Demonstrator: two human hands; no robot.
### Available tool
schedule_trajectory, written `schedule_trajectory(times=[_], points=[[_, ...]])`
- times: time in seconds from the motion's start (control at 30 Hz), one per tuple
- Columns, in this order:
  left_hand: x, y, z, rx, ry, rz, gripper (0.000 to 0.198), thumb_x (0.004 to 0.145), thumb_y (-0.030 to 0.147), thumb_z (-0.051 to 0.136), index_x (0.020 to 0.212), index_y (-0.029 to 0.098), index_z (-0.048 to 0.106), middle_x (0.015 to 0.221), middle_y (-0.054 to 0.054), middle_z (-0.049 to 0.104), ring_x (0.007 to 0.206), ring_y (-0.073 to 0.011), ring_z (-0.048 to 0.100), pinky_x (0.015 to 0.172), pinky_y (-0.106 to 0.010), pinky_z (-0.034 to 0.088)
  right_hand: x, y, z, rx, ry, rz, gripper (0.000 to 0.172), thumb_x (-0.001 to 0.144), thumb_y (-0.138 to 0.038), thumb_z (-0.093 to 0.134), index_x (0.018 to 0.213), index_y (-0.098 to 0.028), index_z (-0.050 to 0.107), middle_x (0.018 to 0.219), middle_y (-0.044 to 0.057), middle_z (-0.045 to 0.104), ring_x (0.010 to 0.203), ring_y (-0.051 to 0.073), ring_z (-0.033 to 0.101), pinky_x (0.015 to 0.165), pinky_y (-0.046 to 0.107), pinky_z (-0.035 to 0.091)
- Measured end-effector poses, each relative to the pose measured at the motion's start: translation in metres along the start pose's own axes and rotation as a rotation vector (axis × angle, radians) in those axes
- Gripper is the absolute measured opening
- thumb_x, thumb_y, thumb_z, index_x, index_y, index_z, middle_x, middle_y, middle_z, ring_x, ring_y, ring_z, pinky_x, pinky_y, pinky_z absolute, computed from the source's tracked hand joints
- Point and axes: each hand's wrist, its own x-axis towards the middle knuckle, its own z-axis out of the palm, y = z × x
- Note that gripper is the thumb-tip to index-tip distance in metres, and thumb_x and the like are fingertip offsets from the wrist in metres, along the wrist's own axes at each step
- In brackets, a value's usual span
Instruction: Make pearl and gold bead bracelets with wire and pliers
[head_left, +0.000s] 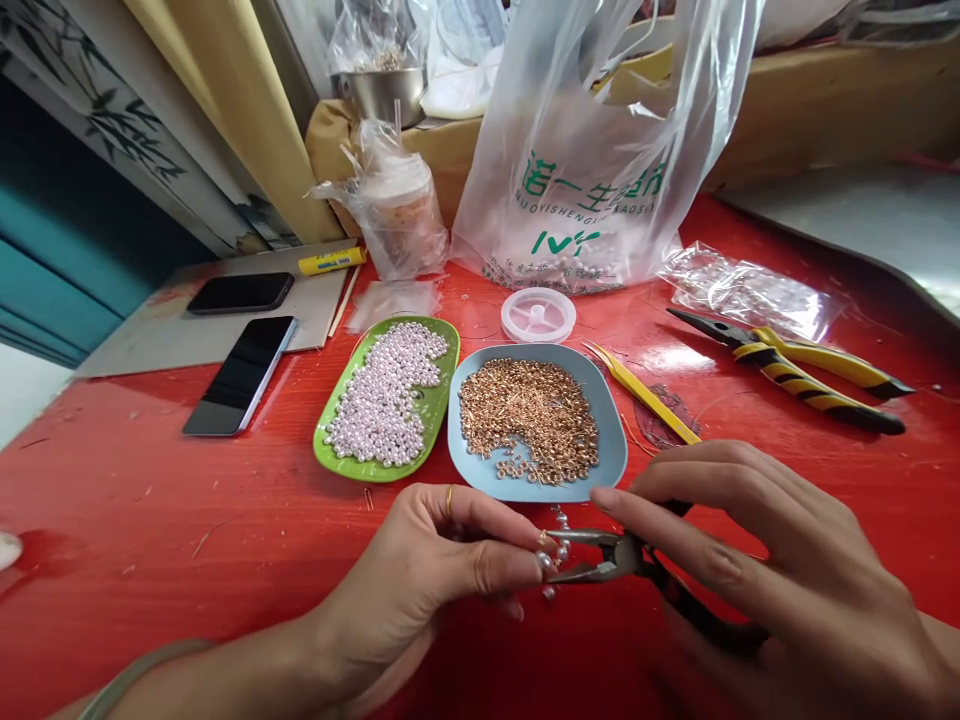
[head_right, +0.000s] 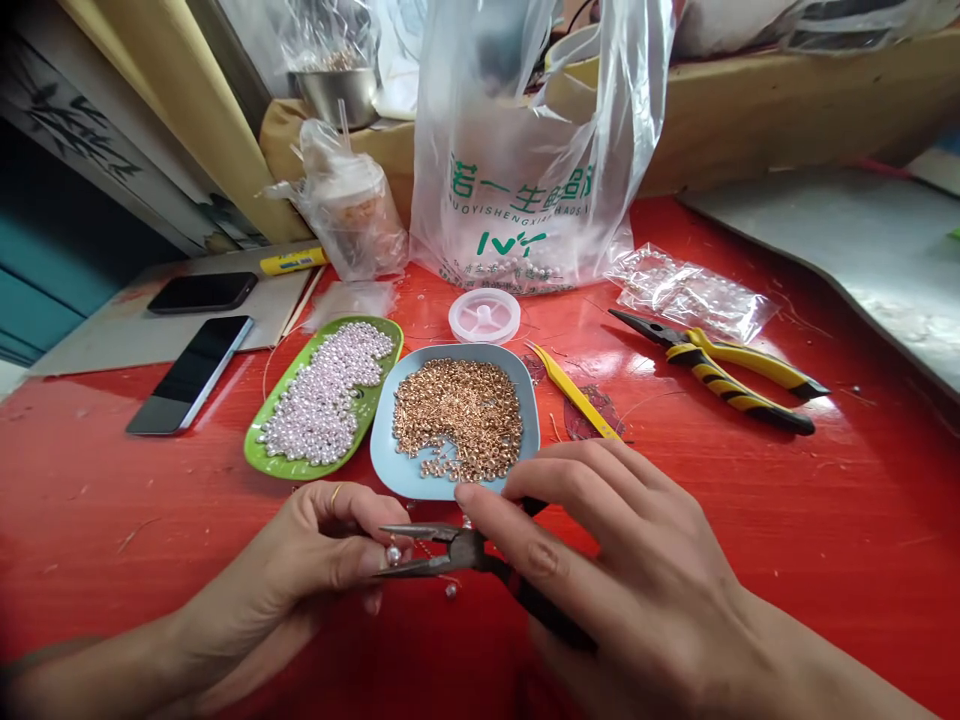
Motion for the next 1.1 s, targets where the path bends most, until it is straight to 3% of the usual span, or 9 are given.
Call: schedule_trajectory(times=[0.13,0.33,0.53,0.77,1.1], points=[[-0.001,0.002,0.0,-0.026,0.003,0.027,0.013,0.052,0.015,0.085,0.056,0.016,0.073,0.059,0.001,0.069,0.049,-0.004,0.056,0.049,-0.011,0.045,-0.001,0.004,0.002,-0.072,-0.015,-0.073,0.035,0.075,-0.007,0.05,0.108,-0.015,0.056,0.09,0.006,0.058,0.084,0.018,0.052,0.072,0.032,0.045],[-0.001,0.001,-0.002,0.024,0.008,0.048,0.009,0.056,0.016,0.083,0.058,0.017,0.074,0.062,-0.002,0.07,0.055,-0.0082,0.059,0.047,-0.013,0.045,-0.002,0.004,0.003,-0.097,-0.037,-0.064,0.037,0.073,-0.006,0.049,0.109,-0.013,0.055,0.092,0.007,0.056,0.084,0.019,0.051,0.071,0.032,0.043],[0.003,0.003,-0.003,0.106,0.054,0.055,0.008,0.056,0.016,0.082,0.058,0.016,0.074,0.057,-0.001,0.069,0.05,-0.0072,0.057,0.047,-0.015,0.046,-0.003,0.006,0.002,-0.075,-0.07,-0.055,0.039,0.073,-0.005,0.049,0.111,-0.013,0.054,0.093,0.007,0.057,0.083,0.018,0.051,0.07,0.032,0.042],[0.0,0.012,-0.004,0.291,0.011,0.06,0.003,0.063,0.016,0.077,0.062,0.018,0.075,0.059,-0.001,0.07,0.054,-0.0086,0.059,0.051,-0.015,0.047,-0.005,0.007,0.002,-0.095,-0.099,-0.073,0.034,0.077,-0.01,0.05,0.111,-0.013,0.056,0.092,0.007,0.059,0.081,0.019,0.05,0.068,0.032,0.041],[-0.003,0.021,-0.008,0.468,0.038,0.02,0.003,0.061,0.019,0.079,0.062,0.02,0.076,0.061,-0.001,0.073,0.055,-0.0095,0.061,0.054,-0.016,0.048,-0.009,0.008,-0.002,-0.194,-0.099,-0.104,0.028,0.085,-0.02,0.05,0.111,-0.019,0.06,0.091,0.004,0.06,0.08,0.018,0.052,0.071,0.033,0.04]])
